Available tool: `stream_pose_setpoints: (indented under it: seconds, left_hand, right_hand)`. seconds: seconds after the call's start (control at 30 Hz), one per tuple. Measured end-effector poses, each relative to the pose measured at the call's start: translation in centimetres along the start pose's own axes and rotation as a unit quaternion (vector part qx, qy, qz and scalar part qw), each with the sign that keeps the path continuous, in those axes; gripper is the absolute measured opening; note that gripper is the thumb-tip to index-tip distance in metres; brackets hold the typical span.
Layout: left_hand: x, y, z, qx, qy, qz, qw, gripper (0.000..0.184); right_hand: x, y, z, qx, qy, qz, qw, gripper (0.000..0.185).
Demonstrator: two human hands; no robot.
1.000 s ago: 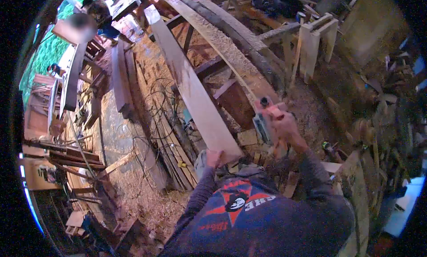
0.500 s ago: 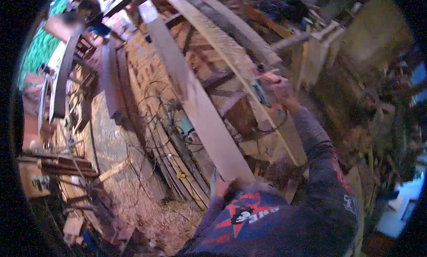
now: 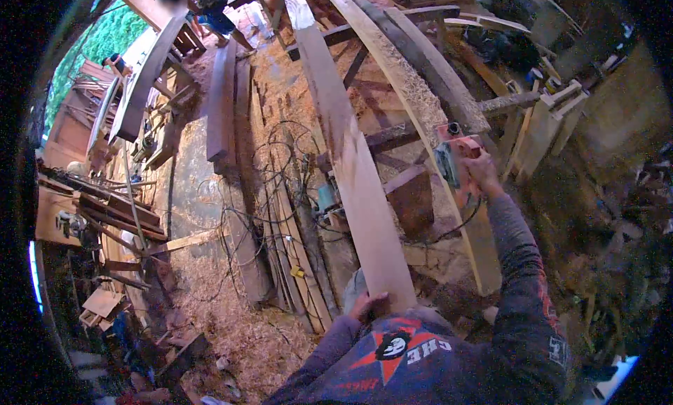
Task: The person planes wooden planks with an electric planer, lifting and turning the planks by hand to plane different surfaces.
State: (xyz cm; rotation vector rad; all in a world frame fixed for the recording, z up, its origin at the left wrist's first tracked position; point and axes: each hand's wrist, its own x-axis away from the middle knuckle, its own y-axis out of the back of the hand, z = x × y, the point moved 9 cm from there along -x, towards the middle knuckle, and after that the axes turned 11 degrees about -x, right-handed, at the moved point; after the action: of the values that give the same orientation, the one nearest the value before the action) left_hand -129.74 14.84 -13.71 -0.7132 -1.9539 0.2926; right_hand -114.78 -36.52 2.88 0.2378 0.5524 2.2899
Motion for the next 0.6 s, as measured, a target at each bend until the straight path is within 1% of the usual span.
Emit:
stream_pose_setpoints:
  seconds: [0.07,0.1,0.13,0.2,0.23,0.27,0.3,0.33,0.37,0.4,0.43,0.47,0.5,0.53,0.57,0.6]
  left_hand:
    - [-0.1,0.6,0.8,-0.027,-0.010,-0.020,0.999,0.069]
    - [-0.3,1.0,1.1,-0.050,-0.016,-0.040,0.998,0.070]
    - [-1.3,2.0,1.7,-0.043,-0.044,-0.056,0.997,0.070]
    - [-3.7,4.4,2.5,-0.171,-0.120,-0.112,0.971,0.073]
    - [0.9,2.3,-0.6,-0.194,-0.097,-0.188,0.958,0.074]
    - [0.3,3.1,-0.6,-0.186,-0.109,-0.199,0.956,0.074]
    - [-1.2,3.4,-0.4,-0.197,-0.139,-0.157,0.958,0.075]
    - [-2.2,3.1,0.1,-0.211,-0.166,-0.112,0.957,0.076]
    - [-2.2,3.2,0.2,-0.211,-0.176,-0.117,0.954,0.076]
    - [-2.3,3.7,0.4,-0.229,-0.167,-0.135,0.950,0.077]
    - [-2.4,4.1,0.8,-0.247,-0.156,-0.153,0.944,0.078]
    - [-3.0,4.4,1.5,-0.248,-0.163,-0.156,0.942,0.078]
    - [-4.0,4.9,2.6,-0.220,-0.162,-0.149,0.950,0.081]
    - [-4.7,5.2,3.1,-0.191,-0.159,-0.141,0.958,0.084]
    - [-3.1,4.2,2.3,-0.189,-0.152,-0.148,0.959,0.081]
    - [-2.6,3.8,2.0,-0.191,-0.152,-0.148,0.958,0.081]
  right_hand:
    - [1.4,0.6,-1.4,-0.012,-0.003,0.009,1.000,0.041]
    - [2.7,2.1,-1.9,0.034,0.038,-0.048,0.998,0.044]
    - [3.6,1.6,-0.2,0.068,0.094,-0.092,0.989,0.047]
    - [6.3,1.8,2.2,-0.046,0.087,-0.064,0.993,0.056]
    - [8.0,2.3,3.8,-0.069,0.093,-0.075,0.990,0.063]
    - [9.7,2.8,4.6,-0.091,0.096,-0.089,0.987,0.069]
    - [11.5,3.7,4.1,-0.006,0.125,-0.144,0.982,0.073]
    - [13.4,4.4,3.0,0.078,0.151,-0.203,0.964,0.077]
    - [16.5,4.1,3.2,0.121,0.219,-0.268,0.930,0.068]
    - [18.2,3.8,0.4,0.060,0.194,-0.224,0.953,0.066]
    - [21.3,3.4,-0.4,0.053,0.199,-0.225,0.952,0.066]
    - [23.8,1.0,-2.1,-0.023,0.133,-0.115,0.984,0.062]
    - [26.5,-1.5,-4.3,-0.095,0.064,-0.002,0.993,0.058]
    - [29.3,-3.7,-7.2,-0.047,0.078,0.027,0.995,0.055]
    - [30.8,-6.1,-9.6,0.003,0.090,0.056,0.994,0.054]
    - [32.7,-7.1,-9.2,0.000,0.058,0.062,0.996,0.055]
